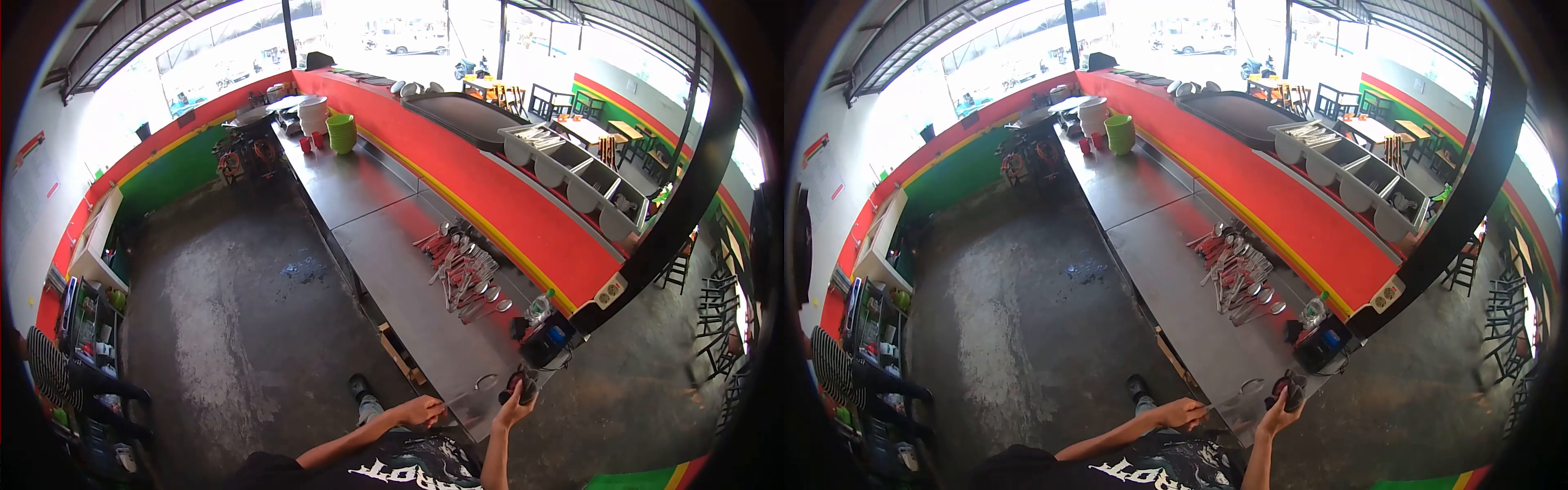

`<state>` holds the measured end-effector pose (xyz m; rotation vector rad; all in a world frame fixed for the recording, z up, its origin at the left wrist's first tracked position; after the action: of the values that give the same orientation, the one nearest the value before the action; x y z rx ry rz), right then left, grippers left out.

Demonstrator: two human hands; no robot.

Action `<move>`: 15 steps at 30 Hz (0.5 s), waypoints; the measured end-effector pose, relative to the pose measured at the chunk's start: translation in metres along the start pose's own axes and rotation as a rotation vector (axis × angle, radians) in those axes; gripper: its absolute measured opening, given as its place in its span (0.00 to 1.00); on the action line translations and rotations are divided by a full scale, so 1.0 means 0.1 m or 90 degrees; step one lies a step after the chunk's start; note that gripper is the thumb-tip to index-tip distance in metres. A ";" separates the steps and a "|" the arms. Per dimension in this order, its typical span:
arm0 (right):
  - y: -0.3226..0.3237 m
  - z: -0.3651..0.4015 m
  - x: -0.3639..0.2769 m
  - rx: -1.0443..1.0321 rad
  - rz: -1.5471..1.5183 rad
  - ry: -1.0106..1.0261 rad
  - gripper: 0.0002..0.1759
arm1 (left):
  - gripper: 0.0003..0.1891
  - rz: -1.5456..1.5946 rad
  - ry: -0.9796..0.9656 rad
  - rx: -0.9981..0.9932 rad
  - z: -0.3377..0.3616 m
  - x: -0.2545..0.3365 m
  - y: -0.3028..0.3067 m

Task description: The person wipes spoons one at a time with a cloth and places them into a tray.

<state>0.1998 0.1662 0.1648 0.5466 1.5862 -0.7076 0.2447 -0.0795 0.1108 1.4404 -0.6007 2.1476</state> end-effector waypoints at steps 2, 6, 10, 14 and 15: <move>-0.08 0.04 -0.16 -0.056 0.006 0.087 0.11 | 0.20 -0.041 0.001 0.080 -0.08 -0.06 0.09; -0.48 0.19 -0.05 -0.283 0.118 0.087 0.20 | 0.21 -0.059 -0.025 0.095 -0.19 0.05 0.06; -0.78 0.40 -0.41 -0.336 0.227 0.369 0.22 | 0.20 -0.144 -0.086 0.004 -0.14 0.49 -0.03; -0.70 0.29 -0.36 -0.252 0.241 0.313 0.24 | 0.18 -0.128 -0.112 -0.053 -0.12 0.55 -0.02; -0.69 0.26 -0.32 -0.234 0.250 0.321 0.23 | 0.18 -0.128 -0.111 -0.064 -0.11 0.56 -0.02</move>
<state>0.1735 0.1013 0.2041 0.7693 1.9380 0.0325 0.2192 -0.0633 0.1593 1.5723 -0.5891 1.8254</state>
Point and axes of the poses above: each hand's wrist, its own z-axis away from the middle knuckle, its own y-axis out of the back of the hand, x = y × z, the point moved 9 cm from there along -z, towards the middle knuckle, and after that the axes turned 1 degree about -y, right-handed, at the moved point
